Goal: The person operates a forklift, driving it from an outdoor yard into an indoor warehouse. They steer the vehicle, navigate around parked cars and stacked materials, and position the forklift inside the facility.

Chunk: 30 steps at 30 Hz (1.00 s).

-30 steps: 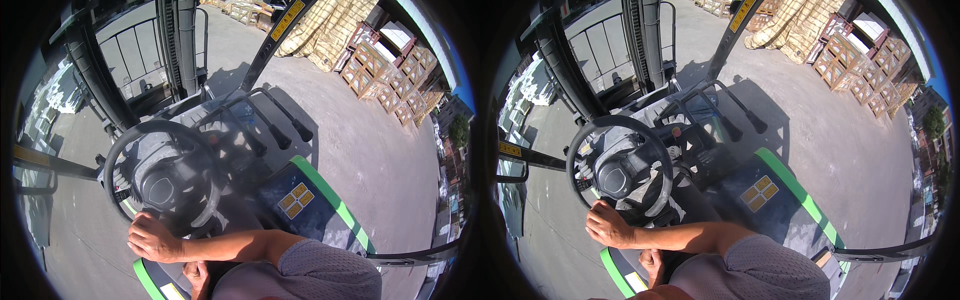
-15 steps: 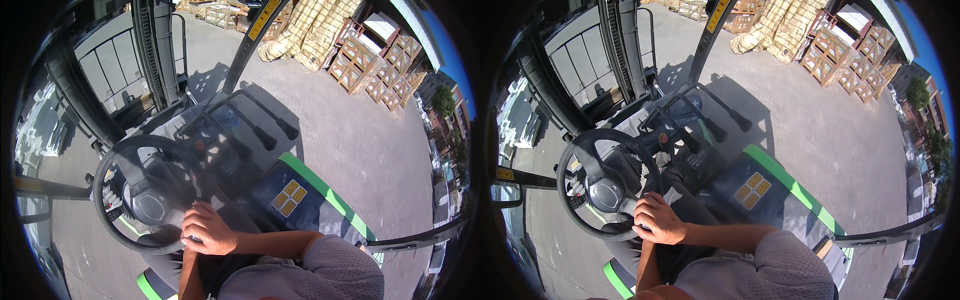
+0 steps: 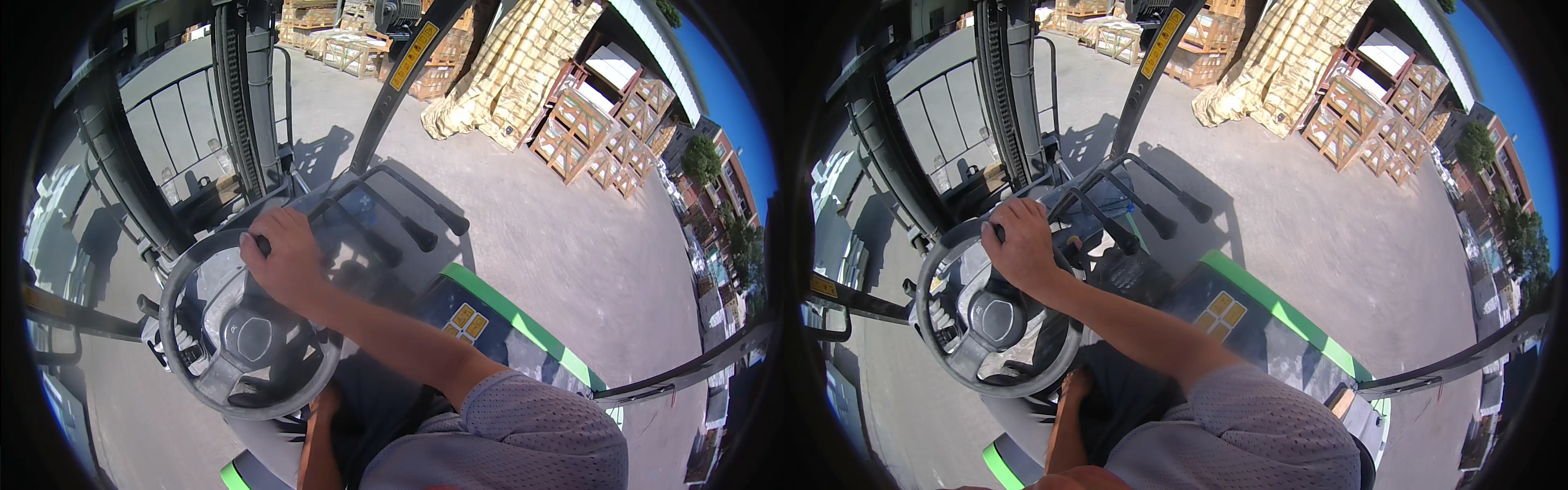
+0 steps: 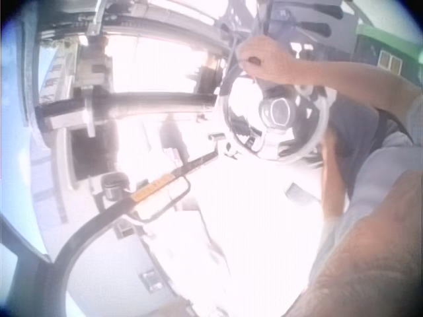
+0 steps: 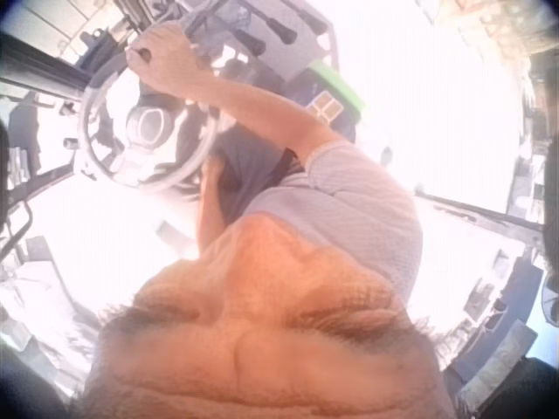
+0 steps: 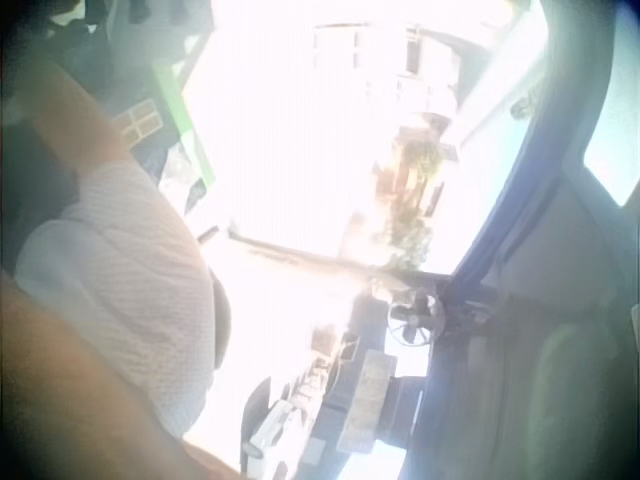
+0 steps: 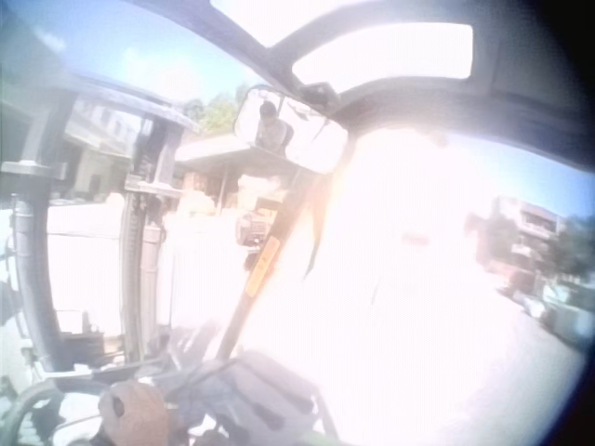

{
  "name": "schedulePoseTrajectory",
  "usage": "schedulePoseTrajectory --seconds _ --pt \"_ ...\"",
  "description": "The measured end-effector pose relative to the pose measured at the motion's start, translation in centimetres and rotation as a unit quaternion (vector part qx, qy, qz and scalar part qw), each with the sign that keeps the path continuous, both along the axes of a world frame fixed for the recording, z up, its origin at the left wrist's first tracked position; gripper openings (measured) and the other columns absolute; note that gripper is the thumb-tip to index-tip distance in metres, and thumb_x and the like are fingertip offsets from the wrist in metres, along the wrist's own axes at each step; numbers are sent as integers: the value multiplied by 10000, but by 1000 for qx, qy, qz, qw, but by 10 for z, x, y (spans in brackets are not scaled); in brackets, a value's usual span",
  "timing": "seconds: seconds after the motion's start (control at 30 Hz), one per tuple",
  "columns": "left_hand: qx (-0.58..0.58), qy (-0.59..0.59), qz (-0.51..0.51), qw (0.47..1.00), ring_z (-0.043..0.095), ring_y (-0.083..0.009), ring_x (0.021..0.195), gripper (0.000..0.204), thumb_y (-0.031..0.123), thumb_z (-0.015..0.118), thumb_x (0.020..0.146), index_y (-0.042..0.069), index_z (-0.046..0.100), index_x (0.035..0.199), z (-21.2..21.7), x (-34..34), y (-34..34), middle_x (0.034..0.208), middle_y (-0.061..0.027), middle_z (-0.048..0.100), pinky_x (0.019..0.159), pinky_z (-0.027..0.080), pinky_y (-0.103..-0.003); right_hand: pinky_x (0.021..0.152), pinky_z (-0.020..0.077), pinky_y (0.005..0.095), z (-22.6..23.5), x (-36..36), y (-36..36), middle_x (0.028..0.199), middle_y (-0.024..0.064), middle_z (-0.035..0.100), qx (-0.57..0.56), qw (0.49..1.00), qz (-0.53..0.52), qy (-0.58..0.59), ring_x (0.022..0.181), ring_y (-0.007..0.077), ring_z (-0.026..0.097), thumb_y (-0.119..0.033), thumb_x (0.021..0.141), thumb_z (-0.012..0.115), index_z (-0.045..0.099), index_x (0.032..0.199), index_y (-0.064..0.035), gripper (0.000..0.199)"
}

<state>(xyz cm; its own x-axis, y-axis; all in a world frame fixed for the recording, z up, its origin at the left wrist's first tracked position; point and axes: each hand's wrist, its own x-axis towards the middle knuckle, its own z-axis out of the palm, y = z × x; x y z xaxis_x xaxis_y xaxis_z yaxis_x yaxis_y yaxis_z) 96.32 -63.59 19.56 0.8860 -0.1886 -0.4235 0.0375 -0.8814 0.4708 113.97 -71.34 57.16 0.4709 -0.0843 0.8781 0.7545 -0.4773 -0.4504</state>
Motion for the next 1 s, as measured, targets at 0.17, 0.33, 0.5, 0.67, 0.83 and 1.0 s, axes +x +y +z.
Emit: schedulePoseTrajectory --seconds 0.17,0.33,0.5,0.67,0.83,1.0 --pt "13 57 23 998 672 -458 1147 379 300 501 972 68 724 1172 10 81 37 1192 -280 704 968 536 -571 842 457 471 -5 89 84 860 121 581 42 999 12 16 870 354 597 -57 782 747 593 808 -50 156" --pt "47 49 -53 996 666 -449 1165 382 253 507 954 66 686 1235 23 148 61 1223 -283 693 979 528 -575 822 463 458 21 143 142 847 112 591 30 999 23 17 843 342 602 -54 789 731 599 806 -50 133" --pt "-54 -38 -3 998 616 -403 1281 484 333 503 998 69 616 1388 32 187 41 1357 -232 655 1048 485 -538 828 467 451 38 167 158 852 103 600 12 998 64 -18 840 339 606 -69 810 748 610 810 -58 139" --pt "-129 21 25 991 614 -399 1281 509 408 528 1011 74 618 1384 49 225 43 1397 -205 635 1072 466 -503 782 473 449 61 210 174 830 93 620 5 994 107 -22 810 328 614 -28 819 750 609 847 -49 145" --pt "-110 31 46 992 630 -389 1257 473 389 537 1004 77 638 1346 53 297 50 1362 -194 655 1051 480 -496 803 473 450 53 250 201 883 90 639 9 986 160 -37 840 326 614 -34 813 759 610 868 -61 161" --pt "-106 39 49 992 646 -380 1234 437 369 547 998 81 658 1307 46 390 48 1326 -184 675 1030 494 -488 792 468 452 19 287 207 905 81 655 -53 977 203 23 853 315 615 -23 780 766 626 881 -57 176"
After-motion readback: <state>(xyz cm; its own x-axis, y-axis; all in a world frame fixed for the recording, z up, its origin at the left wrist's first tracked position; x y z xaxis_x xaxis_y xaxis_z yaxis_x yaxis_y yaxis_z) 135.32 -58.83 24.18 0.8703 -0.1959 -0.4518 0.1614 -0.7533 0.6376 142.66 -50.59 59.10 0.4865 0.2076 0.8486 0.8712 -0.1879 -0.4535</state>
